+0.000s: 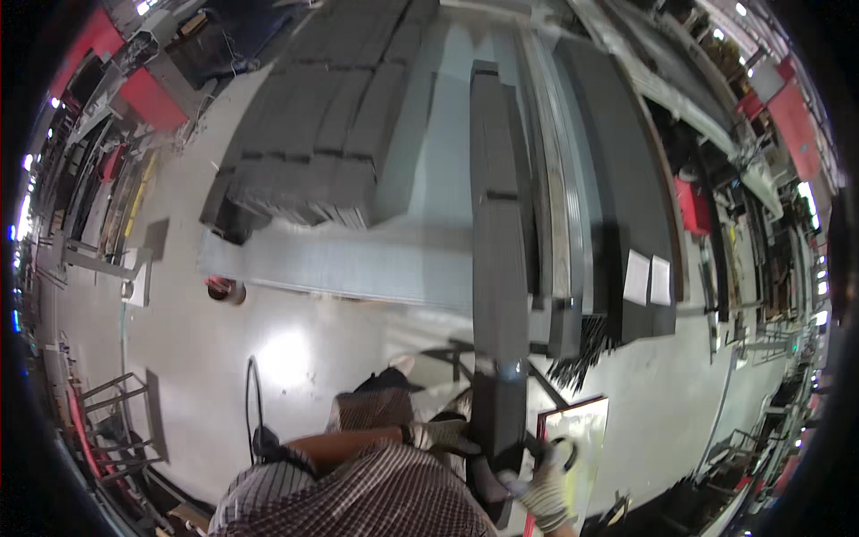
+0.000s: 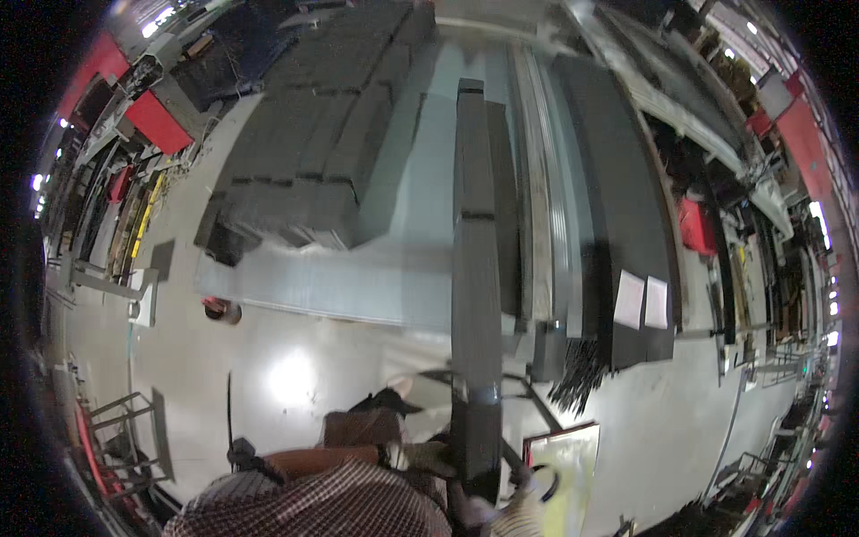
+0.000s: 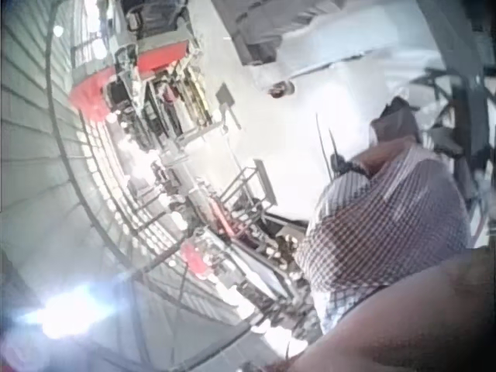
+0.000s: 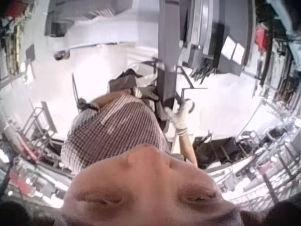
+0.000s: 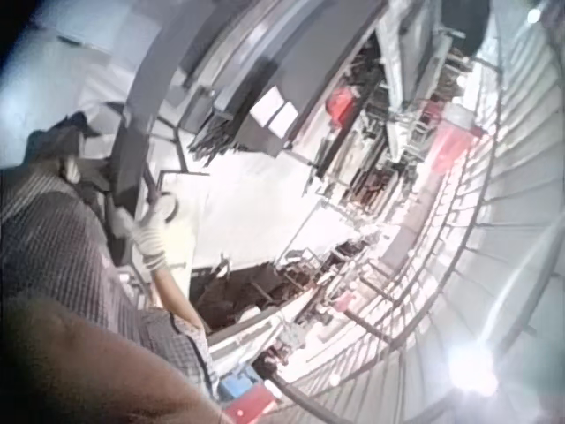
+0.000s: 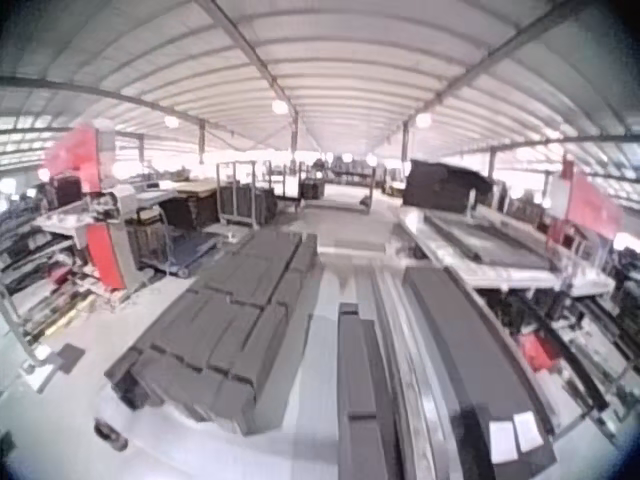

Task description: Applying adhesive labels and tape to manufactured foam or building blocks on a factory assembly table.

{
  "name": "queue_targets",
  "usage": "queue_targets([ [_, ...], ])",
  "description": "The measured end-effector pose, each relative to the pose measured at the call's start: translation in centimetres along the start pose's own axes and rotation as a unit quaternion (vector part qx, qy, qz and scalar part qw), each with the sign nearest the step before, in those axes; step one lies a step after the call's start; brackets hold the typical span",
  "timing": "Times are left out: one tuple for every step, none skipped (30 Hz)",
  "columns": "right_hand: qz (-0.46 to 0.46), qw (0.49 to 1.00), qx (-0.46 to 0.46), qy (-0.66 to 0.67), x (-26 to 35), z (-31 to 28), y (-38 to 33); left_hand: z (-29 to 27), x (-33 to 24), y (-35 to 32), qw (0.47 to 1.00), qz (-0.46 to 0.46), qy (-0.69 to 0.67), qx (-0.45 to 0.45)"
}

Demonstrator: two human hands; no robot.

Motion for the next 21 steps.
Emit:
queue_targets([
  [-0.046,0.998,0.018,-0.030,2.6,1.9,1.8,-0.6,-0.5,-0.8,1.000,-0.008,0.001,-0.006],
  [-0.025,0.996,0.046,-0.068,3.6,4.0,3.1,-1.7,-1.3,-1.4,1.000,-0.002,0.004,-0.016],
  [-0.002,0.992,0.074,-0.106,4.5,5.8,4.4,-4.0,-3.0,-1.9,0.998,0.027,0.007,-0.054],
  [-0.033,0.992,0.002,-0.120,6.4,5.8,6.5,-5.9,-5.5,-2.6,0.991,0.105,0.029,-0.080],
  [-0.034,0.994,-0.048,-0.089,7.4,6.0,8.9,-7.8,-7.6,-3.2,0.982,0.163,0.019,-0.089],
  [-0.033,0.999,-0.012,-0.037,8.1,7.8,12.0,-9.5,-9.1,-3.7,0.975,0.207,-0.020,-0.072],
  [-0.018,1.000,-0.007,0.003,8.4,8.8,15.6,-10.5,-9.4,-3.1,0.954,0.191,-0.226,0.042],
  [-0.094,0.995,-0.037,-0.023,10.5,8.8,19.9,-12.6,-9.5,-3.1,0.954,0.190,-0.232,-0.022],
  [-0.128,0.984,-0.105,-0.061,11.9,8.2,24.1,-14.7,-8.4,-2.7,0.945,0.144,-0.280,-0.094],
  [-0.164,0.976,-0.122,-0.080,13.3,8.8,28.3,-14.5,-8.4,-2.6,0.954,0.144,-0.244,-0.100],
  [-0.169,0.968,-0.147,-0.114,14.2,9.3,32.1,-14.0,-7.9,-2.3,0.964,0.121,-0.217,-0.091],
  [-0.192,0.972,-0.108,-0.085,15.1,11.1,35.7,-12.4,-7.7,-1.9,0.977,0.119,-0.166,-0.067],
  [-0.221,0.966,-0.110,-0.075,16.2,12.1,38.3,-11.9,-6.5,-1.5,0.983,0.068,-0.148,-0.084],
  [-0.221,0.966,-0.071,-0.113,16.6,13.5,40.2,-11.2,-5.8,-0.9,0.982,0.053,-0.142,-0.111],
  [-0.253,0.953,-0.075,-0.147,17.5,13.8,40.9,-9.6,-6.7,-0.6,0.981,0.092,-0.166,-0.045],
  [-0.227,0.961,-0.034,-0.151,16.9,14.3,41.2,-10.3,-7.4,-0.5,0.976,0.116,-0.095,-0.160],
  [-0.227,0.965,-0.067,-0.110,16.6,12.9,40.4,-10.3,-8.8,-0.2,0.962,0.133,-0.009,-0.238],
  [-0.232,0.969,-0.067,-0.061,16.0,11.6,39.1,-10.1,-11.3,-0.6,0.936,0.219,0.005,-0.275],
  [-0.237,0.969,-0.067,-0.014,15.2,9.7,37.3,-9.5,-13.7,-0.4,0.914,0.275,0.025,-0.299],
  [-0.264,0.960,-0.094,-0.016,14.6,7.0,35.0,-8.9,-16.5,-0.1,0.886,0.331,0.045,-0.320],
  [-0.258,0.961,-0.100,0.003,13.1,4.3,32.8,-8.0,-19.6,0.3,0.855,0.391,0.067,-0.335],
])
Point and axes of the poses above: each hand's wrist, its own y-axis towards the middle knuckle, its own z-axis out of the palm, x = y × z, the point moved 10 cm from there along y, towards the middle knuckle, and after that the axes turned 15 degrees about -z, right-handed, at the moved point
